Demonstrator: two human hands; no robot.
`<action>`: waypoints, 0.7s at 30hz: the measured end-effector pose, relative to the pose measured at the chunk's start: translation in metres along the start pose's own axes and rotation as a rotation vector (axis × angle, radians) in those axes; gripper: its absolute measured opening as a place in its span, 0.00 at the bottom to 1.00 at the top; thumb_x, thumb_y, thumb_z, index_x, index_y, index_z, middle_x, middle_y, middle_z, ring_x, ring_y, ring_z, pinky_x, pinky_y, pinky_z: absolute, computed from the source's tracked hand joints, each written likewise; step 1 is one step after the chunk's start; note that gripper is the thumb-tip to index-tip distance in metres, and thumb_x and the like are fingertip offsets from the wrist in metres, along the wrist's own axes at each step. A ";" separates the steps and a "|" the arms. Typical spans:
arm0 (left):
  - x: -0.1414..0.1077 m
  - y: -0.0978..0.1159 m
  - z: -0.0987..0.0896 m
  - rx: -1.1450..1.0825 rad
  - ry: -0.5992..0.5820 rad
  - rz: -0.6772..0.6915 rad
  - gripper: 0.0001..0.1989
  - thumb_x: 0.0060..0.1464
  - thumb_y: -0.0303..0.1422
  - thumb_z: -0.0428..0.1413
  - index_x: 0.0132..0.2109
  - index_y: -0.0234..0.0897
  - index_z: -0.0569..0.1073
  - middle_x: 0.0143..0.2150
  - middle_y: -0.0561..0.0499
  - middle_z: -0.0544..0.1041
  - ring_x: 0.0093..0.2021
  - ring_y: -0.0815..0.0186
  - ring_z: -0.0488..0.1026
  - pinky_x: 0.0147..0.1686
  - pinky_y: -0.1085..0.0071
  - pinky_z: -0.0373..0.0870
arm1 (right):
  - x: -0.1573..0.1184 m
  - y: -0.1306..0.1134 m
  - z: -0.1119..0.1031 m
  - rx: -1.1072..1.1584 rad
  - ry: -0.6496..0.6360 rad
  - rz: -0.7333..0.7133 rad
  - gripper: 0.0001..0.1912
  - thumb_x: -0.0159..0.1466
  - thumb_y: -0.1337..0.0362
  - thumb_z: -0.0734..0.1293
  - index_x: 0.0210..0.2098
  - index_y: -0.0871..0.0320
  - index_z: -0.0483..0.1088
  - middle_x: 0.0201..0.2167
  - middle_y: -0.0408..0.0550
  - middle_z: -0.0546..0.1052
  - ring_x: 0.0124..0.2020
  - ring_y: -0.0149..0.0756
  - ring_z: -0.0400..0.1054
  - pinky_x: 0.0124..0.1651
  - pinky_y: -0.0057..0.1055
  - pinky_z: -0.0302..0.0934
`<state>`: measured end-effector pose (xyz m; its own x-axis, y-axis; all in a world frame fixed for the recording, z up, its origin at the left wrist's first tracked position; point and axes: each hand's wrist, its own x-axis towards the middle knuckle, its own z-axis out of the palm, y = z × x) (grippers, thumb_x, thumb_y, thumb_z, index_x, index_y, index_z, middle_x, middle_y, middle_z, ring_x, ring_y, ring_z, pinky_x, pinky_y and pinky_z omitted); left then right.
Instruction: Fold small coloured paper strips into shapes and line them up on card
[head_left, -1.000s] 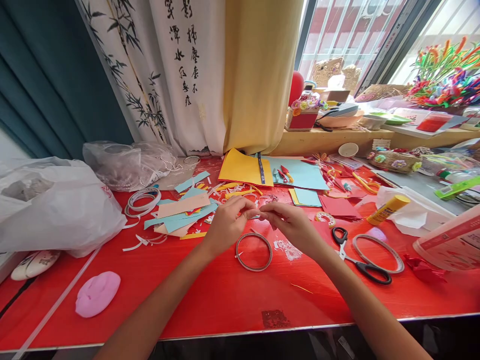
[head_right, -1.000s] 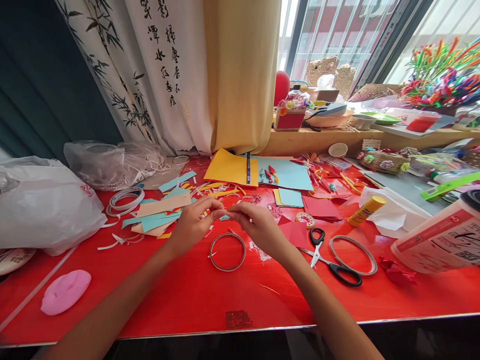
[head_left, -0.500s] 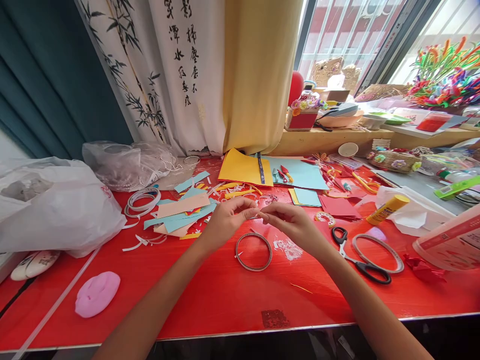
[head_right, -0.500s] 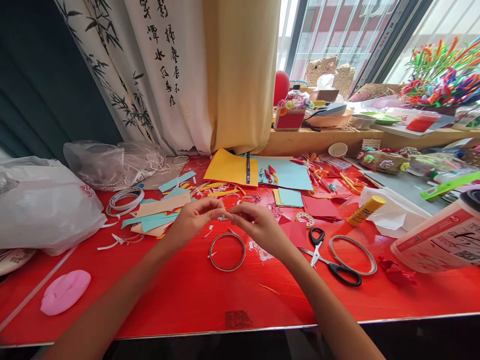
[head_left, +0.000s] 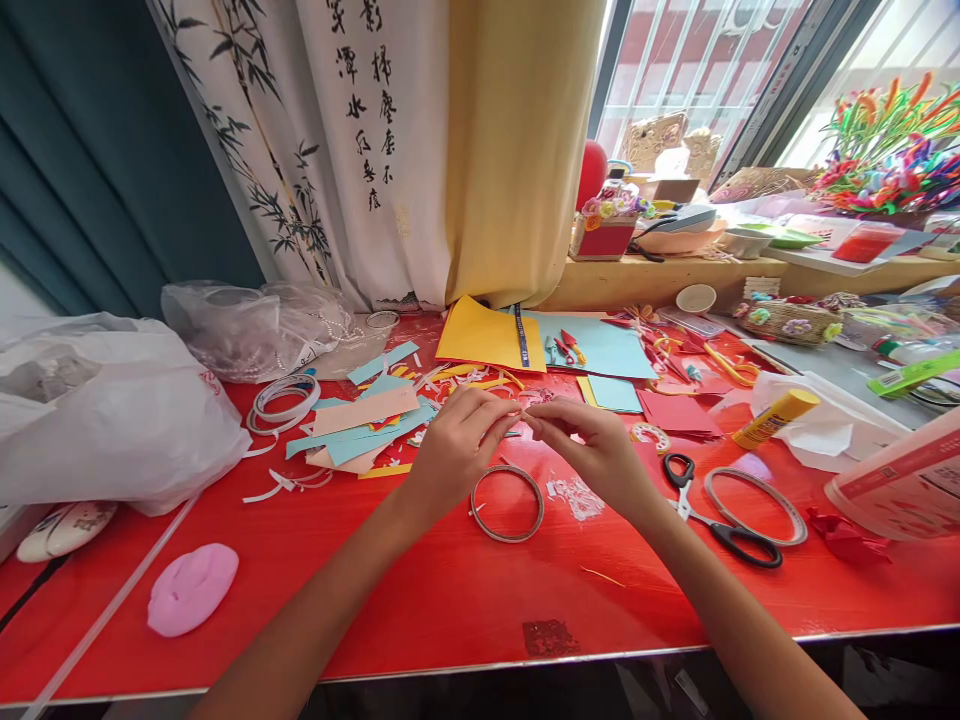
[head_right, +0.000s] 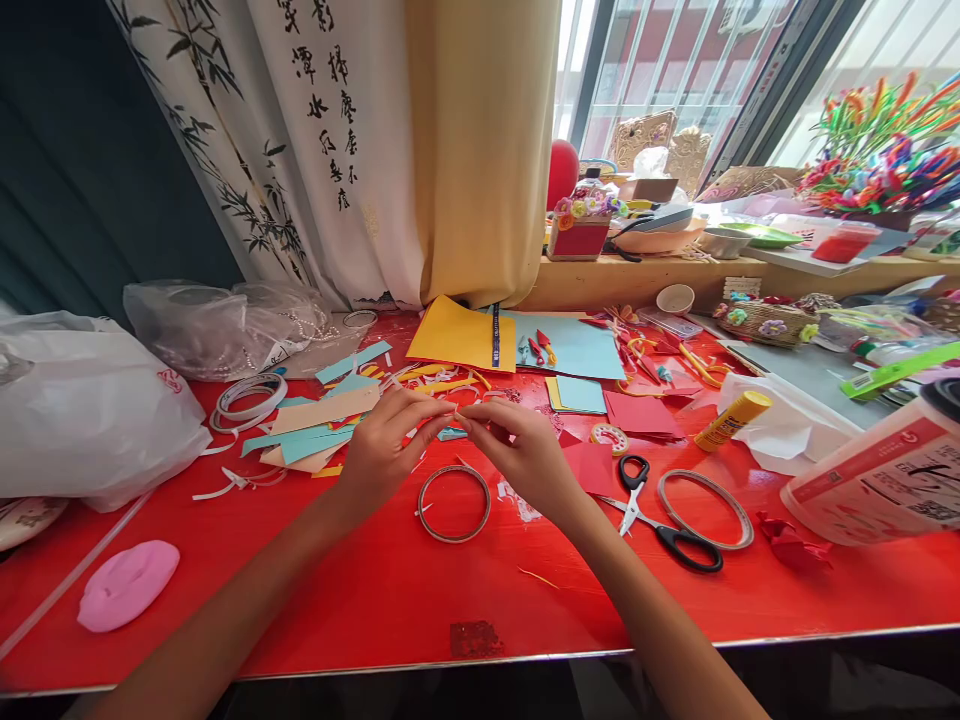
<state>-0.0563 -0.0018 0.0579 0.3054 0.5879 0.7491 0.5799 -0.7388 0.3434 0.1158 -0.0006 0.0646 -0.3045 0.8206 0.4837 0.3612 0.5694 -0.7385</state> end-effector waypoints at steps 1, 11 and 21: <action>0.000 -0.001 0.000 0.000 -0.002 0.002 0.09 0.56 0.29 0.49 0.42 0.37 0.71 0.37 0.49 0.72 0.39 0.67 0.67 0.43 0.69 0.64 | 0.000 0.000 0.000 -0.024 0.001 -0.012 0.08 0.61 0.62 0.61 0.35 0.57 0.70 0.31 0.48 0.73 0.29 0.31 0.64 0.29 0.29 0.57; 0.003 0.000 -0.003 -0.129 -0.071 -0.068 0.10 0.56 0.30 0.49 0.41 0.34 0.73 0.37 0.47 0.73 0.39 0.67 0.69 0.41 0.70 0.66 | -0.001 0.000 0.000 -0.060 -0.017 -0.034 0.08 0.61 0.64 0.61 0.35 0.58 0.70 0.30 0.47 0.73 0.27 0.29 0.62 0.27 0.28 0.56; 0.005 0.000 -0.005 -0.235 -0.091 -0.172 0.08 0.55 0.31 0.50 0.37 0.36 0.74 0.36 0.48 0.74 0.38 0.67 0.70 0.39 0.70 0.68 | -0.001 0.002 -0.001 -0.073 -0.020 -0.075 0.07 0.61 0.66 0.61 0.35 0.59 0.70 0.30 0.46 0.73 0.26 0.28 0.61 0.26 0.27 0.55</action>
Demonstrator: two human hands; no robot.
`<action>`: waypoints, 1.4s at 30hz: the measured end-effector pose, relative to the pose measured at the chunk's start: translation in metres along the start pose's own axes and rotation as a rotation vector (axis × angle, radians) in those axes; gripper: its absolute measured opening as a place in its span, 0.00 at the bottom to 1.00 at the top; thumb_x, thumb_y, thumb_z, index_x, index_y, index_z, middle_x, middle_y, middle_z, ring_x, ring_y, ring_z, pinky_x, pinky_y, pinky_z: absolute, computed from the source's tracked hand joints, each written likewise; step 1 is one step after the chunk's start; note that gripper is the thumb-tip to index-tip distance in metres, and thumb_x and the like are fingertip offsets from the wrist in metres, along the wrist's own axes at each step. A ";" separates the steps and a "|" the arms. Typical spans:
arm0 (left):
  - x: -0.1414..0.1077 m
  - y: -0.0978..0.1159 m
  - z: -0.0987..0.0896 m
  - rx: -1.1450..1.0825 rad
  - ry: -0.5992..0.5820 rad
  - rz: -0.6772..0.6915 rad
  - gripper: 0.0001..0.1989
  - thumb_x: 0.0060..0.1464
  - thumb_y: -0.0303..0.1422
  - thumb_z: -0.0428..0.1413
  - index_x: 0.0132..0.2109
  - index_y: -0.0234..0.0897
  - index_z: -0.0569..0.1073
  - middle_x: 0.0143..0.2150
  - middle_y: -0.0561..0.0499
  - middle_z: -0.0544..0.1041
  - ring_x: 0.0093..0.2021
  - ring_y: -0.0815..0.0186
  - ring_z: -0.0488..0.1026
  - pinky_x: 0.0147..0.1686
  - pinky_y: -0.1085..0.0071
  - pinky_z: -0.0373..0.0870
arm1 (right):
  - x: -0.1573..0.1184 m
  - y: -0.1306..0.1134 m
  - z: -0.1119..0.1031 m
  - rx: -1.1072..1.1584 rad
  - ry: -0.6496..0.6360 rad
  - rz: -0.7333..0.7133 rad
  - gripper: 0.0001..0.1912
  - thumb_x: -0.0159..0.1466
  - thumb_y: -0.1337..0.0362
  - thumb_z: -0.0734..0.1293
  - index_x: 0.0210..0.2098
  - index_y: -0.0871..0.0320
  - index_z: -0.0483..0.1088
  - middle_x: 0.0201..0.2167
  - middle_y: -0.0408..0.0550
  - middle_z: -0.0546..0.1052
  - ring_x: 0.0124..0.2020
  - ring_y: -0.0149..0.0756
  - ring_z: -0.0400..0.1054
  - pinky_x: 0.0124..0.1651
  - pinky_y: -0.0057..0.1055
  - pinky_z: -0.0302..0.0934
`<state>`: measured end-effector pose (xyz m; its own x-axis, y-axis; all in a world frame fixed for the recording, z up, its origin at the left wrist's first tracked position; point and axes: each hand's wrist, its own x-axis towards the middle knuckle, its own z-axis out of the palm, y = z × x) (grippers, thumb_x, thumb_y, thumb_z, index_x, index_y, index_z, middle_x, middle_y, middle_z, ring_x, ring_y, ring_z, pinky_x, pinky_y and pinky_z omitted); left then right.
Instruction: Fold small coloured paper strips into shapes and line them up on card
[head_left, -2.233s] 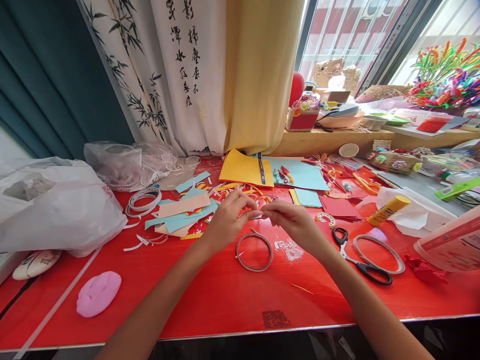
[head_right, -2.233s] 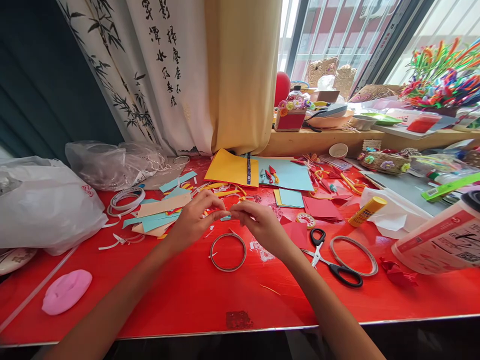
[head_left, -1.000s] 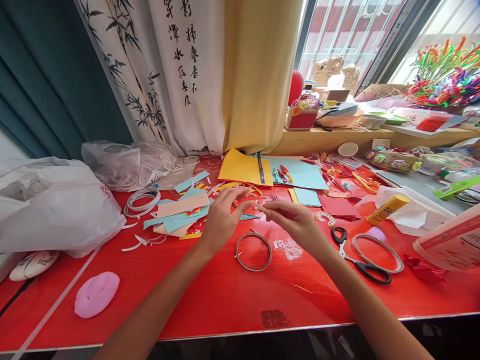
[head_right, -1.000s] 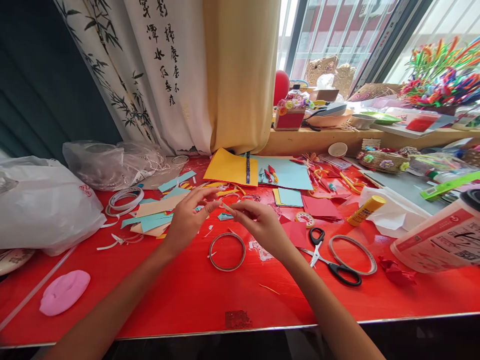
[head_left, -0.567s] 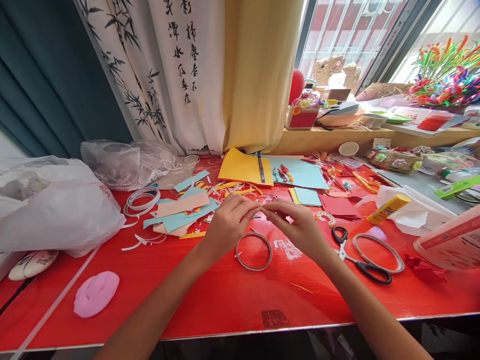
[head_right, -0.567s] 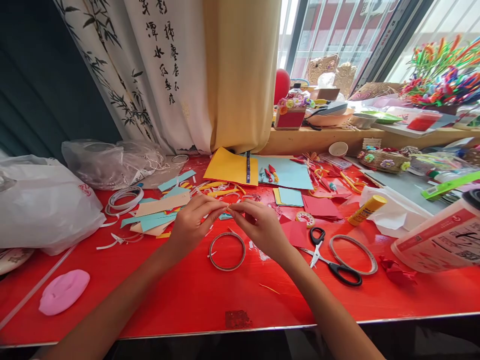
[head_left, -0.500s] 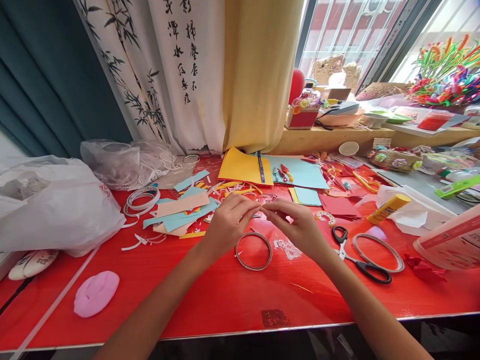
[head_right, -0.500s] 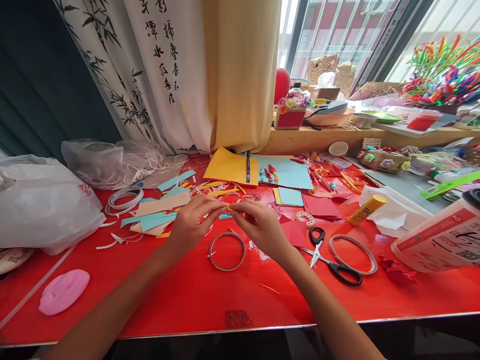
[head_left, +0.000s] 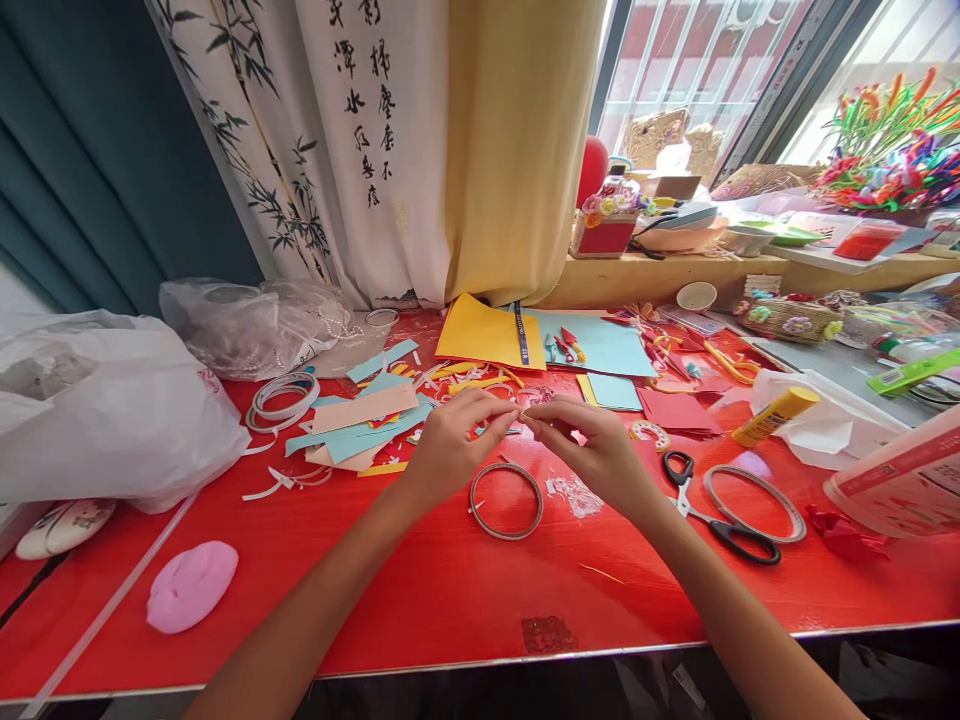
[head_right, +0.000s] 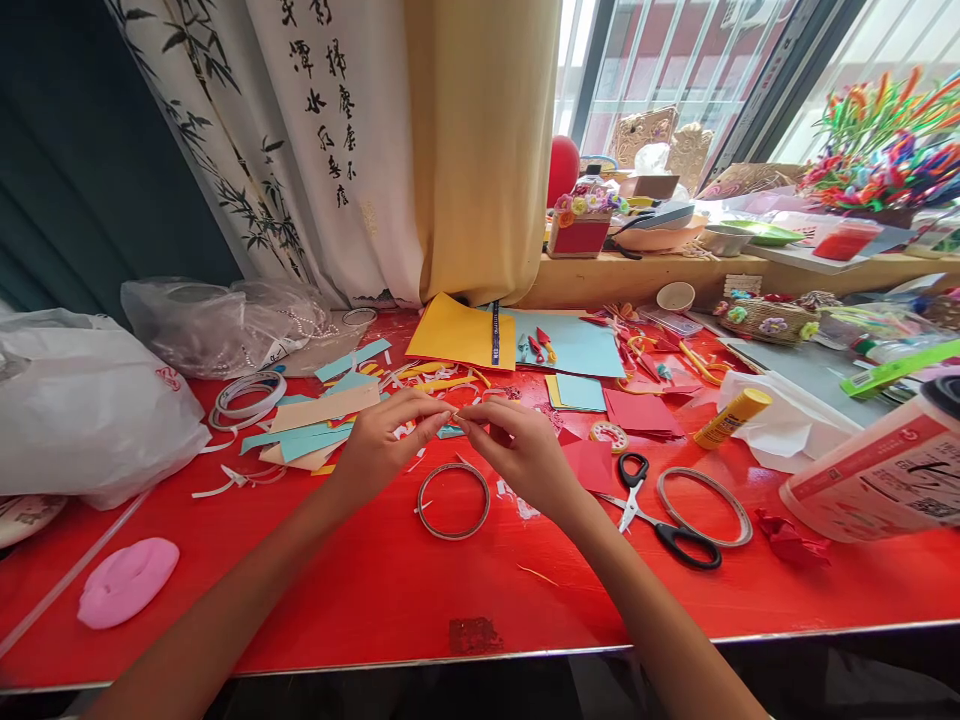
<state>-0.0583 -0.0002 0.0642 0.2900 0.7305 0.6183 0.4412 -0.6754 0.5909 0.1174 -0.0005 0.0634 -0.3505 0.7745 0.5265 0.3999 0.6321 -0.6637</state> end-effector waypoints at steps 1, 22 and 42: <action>0.000 0.000 0.000 0.000 0.001 0.000 0.08 0.55 0.31 0.50 0.37 0.36 0.74 0.36 0.49 0.74 0.38 0.67 0.70 0.39 0.70 0.68 | 0.000 0.000 0.000 -0.005 -0.001 -0.006 0.06 0.61 0.67 0.61 0.35 0.59 0.70 0.30 0.46 0.73 0.26 0.27 0.61 0.27 0.27 0.55; 0.003 0.001 -0.002 -0.108 -0.111 -0.115 0.11 0.53 0.37 0.52 0.44 0.42 0.69 0.42 0.50 0.70 0.43 0.67 0.67 0.43 0.70 0.65 | 0.001 0.004 -0.001 -0.064 -0.010 -0.123 0.07 0.62 0.68 0.60 0.37 0.57 0.69 0.31 0.46 0.70 0.30 0.29 0.64 0.32 0.27 0.58; 0.001 -0.003 0.001 0.045 -0.117 -0.066 0.08 0.56 0.33 0.48 0.37 0.37 0.71 0.36 0.50 0.74 0.39 0.66 0.69 0.43 0.68 0.65 | 0.003 0.010 0.000 -0.126 -0.051 -0.087 0.09 0.63 0.65 0.59 0.34 0.58 0.70 0.28 0.46 0.70 0.28 0.29 0.62 0.30 0.27 0.56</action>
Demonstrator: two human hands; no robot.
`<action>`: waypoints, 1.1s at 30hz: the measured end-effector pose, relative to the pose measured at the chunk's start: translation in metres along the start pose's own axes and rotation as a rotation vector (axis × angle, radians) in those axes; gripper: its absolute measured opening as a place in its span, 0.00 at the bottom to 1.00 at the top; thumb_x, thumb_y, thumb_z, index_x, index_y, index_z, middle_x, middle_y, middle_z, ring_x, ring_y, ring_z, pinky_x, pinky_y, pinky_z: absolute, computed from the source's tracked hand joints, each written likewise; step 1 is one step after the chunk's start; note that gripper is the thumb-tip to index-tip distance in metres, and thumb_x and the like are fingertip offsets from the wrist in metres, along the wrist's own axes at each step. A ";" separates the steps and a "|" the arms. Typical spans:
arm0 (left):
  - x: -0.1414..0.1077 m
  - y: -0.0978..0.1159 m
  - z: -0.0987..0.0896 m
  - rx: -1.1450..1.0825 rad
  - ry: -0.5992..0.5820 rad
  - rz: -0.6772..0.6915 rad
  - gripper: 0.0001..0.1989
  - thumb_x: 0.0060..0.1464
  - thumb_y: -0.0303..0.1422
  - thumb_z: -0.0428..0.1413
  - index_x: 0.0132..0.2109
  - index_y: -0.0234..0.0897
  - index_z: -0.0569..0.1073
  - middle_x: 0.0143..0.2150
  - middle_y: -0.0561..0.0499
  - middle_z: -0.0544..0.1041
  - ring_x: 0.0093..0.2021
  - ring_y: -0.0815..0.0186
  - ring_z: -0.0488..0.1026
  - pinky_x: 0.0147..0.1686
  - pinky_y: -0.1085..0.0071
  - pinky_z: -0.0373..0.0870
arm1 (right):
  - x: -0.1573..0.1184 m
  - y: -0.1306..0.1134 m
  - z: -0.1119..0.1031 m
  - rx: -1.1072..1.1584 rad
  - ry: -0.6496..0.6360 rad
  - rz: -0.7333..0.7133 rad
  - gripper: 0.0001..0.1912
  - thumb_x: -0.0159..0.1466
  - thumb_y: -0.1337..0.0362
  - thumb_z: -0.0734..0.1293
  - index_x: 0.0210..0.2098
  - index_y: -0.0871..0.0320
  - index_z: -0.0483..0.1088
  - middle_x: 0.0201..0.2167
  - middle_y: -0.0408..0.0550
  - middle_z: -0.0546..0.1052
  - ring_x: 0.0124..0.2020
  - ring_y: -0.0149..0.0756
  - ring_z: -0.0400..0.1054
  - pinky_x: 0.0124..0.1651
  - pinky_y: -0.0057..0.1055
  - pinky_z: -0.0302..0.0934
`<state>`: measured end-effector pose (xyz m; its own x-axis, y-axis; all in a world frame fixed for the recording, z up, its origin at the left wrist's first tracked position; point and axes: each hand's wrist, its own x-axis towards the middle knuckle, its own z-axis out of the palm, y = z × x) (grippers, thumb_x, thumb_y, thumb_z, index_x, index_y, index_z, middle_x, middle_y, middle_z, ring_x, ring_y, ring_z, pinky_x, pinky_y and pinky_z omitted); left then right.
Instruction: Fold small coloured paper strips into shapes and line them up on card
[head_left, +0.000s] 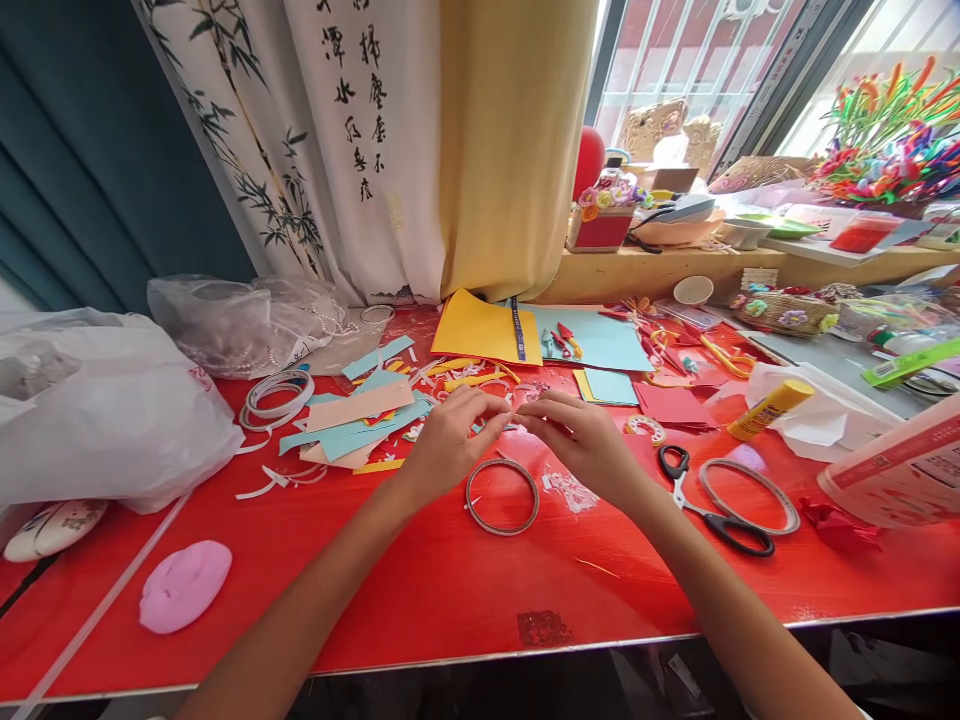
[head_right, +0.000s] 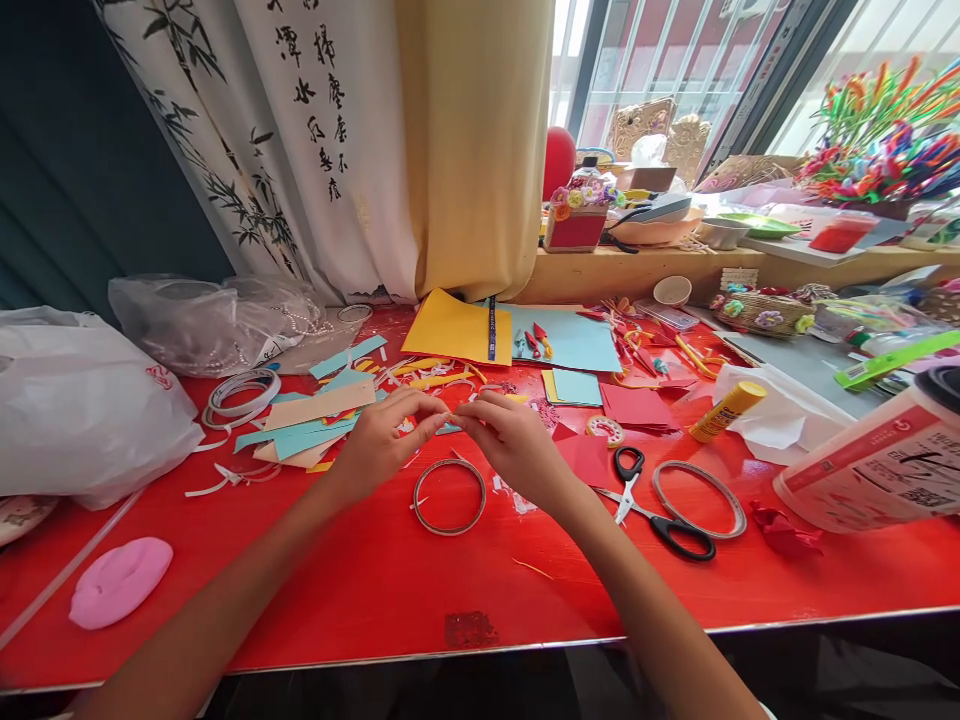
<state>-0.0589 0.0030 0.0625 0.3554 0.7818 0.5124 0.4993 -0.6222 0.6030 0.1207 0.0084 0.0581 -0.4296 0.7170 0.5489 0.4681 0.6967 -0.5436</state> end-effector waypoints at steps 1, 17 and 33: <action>0.000 -0.001 0.000 -0.015 -0.010 0.016 0.08 0.56 0.32 0.48 0.38 0.37 0.71 0.37 0.50 0.74 0.40 0.66 0.69 0.43 0.68 0.65 | 0.000 -0.001 -0.001 0.044 -0.019 0.037 0.09 0.63 0.64 0.59 0.34 0.58 0.70 0.28 0.46 0.70 0.28 0.29 0.62 0.29 0.27 0.56; -0.002 -0.003 -0.001 0.348 0.158 0.338 0.08 0.56 0.30 0.49 0.41 0.36 0.71 0.36 0.49 0.75 0.39 0.66 0.66 0.43 0.67 0.64 | 0.001 -0.008 -0.005 0.314 -0.010 0.245 0.10 0.60 0.59 0.62 0.33 0.58 0.71 0.28 0.46 0.71 0.28 0.29 0.61 0.28 0.28 0.54; -0.001 0.001 -0.001 0.111 0.112 0.204 0.08 0.56 0.30 0.48 0.38 0.37 0.72 0.35 0.50 0.75 0.37 0.67 0.67 0.41 0.68 0.64 | 0.000 -0.010 -0.005 0.224 0.000 0.173 0.09 0.61 0.61 0.61 0.32 0.57 0.71 0.26 0.44 0.69 0.24 0.27 0.56 0.26 0.28 0.51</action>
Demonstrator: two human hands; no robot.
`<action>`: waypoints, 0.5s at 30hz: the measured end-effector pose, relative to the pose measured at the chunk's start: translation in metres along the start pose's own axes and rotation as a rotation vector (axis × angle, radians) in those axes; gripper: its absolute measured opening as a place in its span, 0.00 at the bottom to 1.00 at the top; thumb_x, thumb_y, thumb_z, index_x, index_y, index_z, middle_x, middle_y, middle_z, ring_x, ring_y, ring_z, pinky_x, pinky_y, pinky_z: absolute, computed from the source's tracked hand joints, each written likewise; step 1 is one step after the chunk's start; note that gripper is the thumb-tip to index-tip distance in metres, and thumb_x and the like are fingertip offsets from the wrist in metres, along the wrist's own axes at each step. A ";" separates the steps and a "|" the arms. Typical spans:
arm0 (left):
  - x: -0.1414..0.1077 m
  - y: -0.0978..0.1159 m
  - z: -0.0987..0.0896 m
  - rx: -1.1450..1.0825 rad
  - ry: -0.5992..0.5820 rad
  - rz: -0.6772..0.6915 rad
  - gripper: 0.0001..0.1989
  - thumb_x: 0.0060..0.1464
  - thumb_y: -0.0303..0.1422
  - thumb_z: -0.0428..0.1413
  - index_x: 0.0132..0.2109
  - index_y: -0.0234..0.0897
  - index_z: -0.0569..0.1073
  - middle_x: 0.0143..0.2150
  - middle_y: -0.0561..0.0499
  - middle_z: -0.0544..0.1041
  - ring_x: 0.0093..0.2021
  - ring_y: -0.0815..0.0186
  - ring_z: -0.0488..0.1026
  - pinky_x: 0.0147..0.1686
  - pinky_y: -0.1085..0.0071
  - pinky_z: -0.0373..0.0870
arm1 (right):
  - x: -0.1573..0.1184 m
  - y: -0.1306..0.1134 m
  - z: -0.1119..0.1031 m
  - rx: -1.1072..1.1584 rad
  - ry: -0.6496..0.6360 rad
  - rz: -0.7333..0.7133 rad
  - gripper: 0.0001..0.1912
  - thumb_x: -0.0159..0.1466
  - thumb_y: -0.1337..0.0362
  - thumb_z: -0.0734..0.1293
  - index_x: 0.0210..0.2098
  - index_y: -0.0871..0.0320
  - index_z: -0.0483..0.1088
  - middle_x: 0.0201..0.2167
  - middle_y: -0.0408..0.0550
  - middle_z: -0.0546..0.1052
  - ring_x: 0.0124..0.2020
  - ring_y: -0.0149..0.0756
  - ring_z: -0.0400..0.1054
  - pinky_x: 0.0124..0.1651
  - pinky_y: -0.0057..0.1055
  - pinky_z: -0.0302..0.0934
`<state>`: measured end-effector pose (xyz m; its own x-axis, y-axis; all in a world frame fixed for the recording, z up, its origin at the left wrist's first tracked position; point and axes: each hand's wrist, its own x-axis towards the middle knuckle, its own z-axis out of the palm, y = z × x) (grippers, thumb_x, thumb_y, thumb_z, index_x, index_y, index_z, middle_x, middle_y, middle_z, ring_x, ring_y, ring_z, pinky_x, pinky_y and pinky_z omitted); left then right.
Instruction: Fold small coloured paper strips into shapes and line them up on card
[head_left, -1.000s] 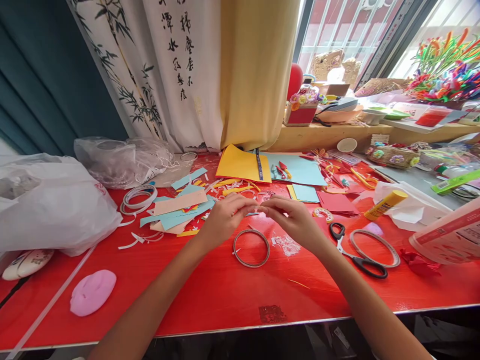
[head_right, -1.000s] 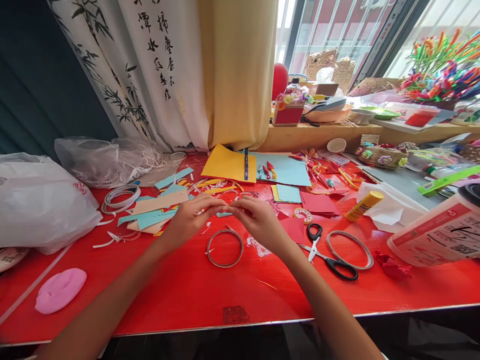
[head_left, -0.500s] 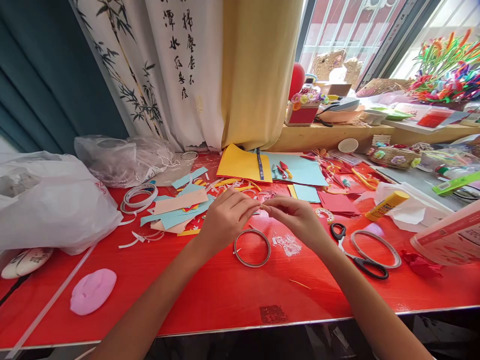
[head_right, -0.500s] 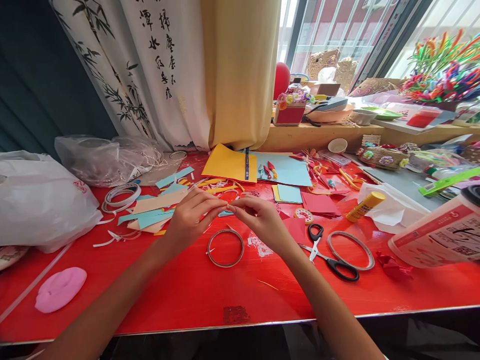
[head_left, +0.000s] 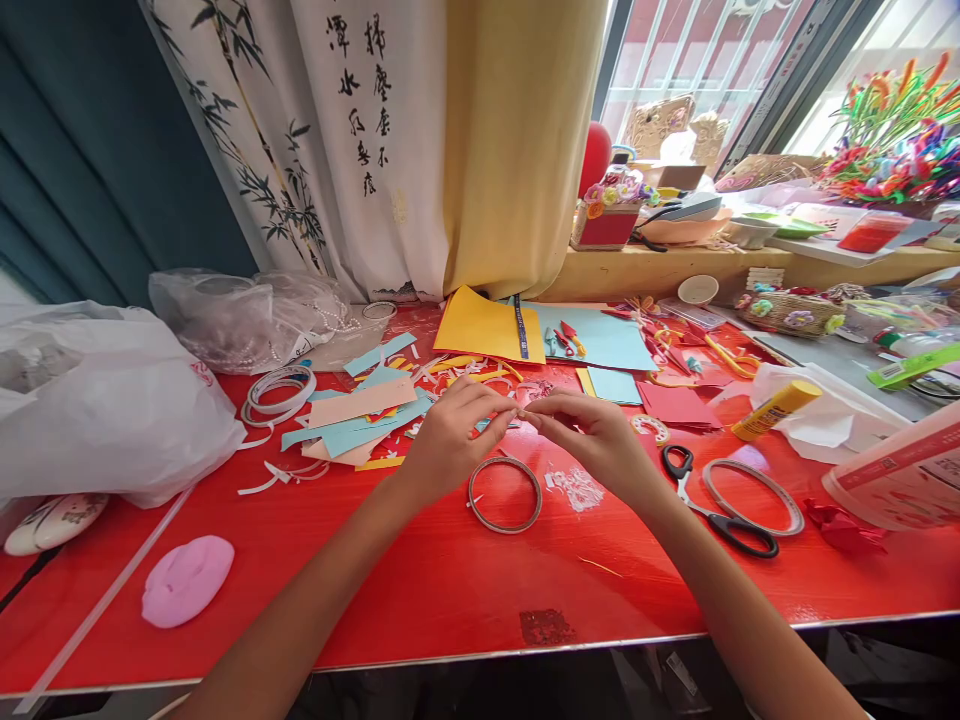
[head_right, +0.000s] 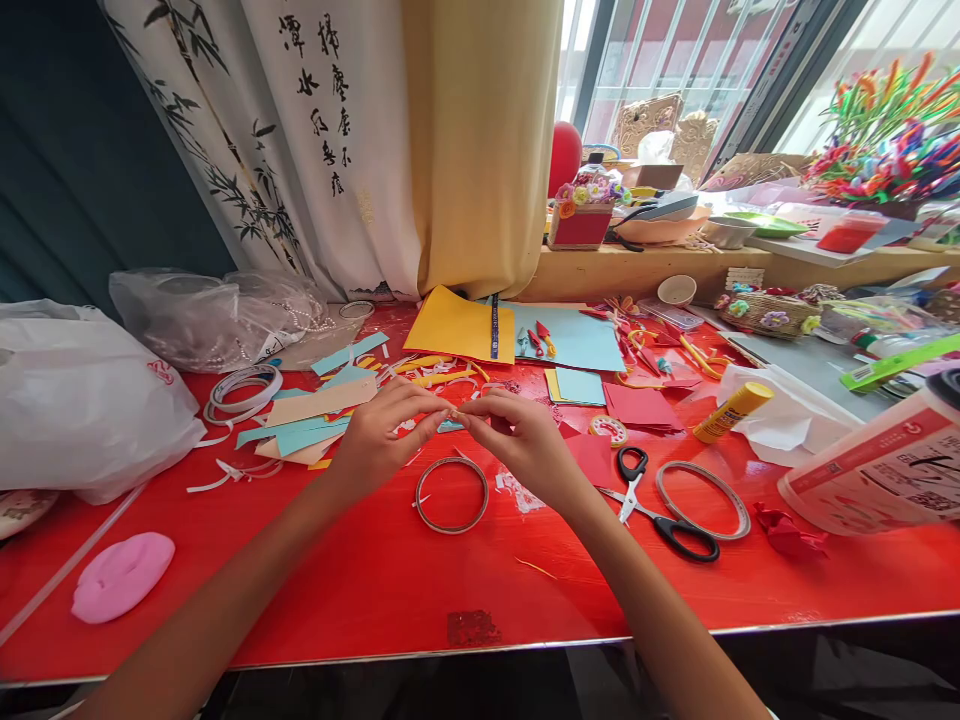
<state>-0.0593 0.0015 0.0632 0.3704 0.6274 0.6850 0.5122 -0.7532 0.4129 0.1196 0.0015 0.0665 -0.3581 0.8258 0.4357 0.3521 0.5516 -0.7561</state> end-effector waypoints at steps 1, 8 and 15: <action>0.000 0.000 0.000 -0.017 -0.006 -0.018 0.08 0.56 0.30 0.49 0.37 0.37 0.73 0.35 0.50 0.75 0.37 0.67 0.68 0.41 0.68 0.64 | 0.000 0.000 0.000 0.004 -0.002 -0.001 0.09 0.61 0.61 0.61 0.32 0.57 0.71 0.26 0.44 0.69 0.24 0.27 0.56 0.26 0.28 0.51; 0.002 0.000 -0.006 -0.124 -0.109 -0.100 0.09 0.56 0.32 0.49 0.39 0.39 0.73 0.37 0.50 0.75 0.40 0.67 0.69 0.43 0.68 0.65 | 0.000 0.002 -0.002 0.093 -0.038 0.056 0.10 0.61 0.60 0.61 0.33 0.58 0.71 0.28 0.46 0.70 0.27 0.29 0.60 0.28 0.28 0.54; 0.001 0.000 -0.005 -0.099 -0.066 -0.061 0.09 0.56 0.33 0.48 0.37 0.38 0.73 0.35 0.50 0.76 0.38 0.67 0.69 0.41 0.68 0.66 | 0.000 -0.001 -0.003 0.140 -0.054 0.073 0.11 0.60 0.57 0.62 0.31 0.56 0.71 0.27 0.45 0.70 0.27 0.29 0.60 0.29 0.29 0.55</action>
<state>-0.0624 0.0015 0.0669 0.3927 0.6818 0.6172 0.4578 -0.7269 0.5118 0.1219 0.0014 0.0686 -0.3829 0.8535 0.3535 0.2559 0.4657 -0.8472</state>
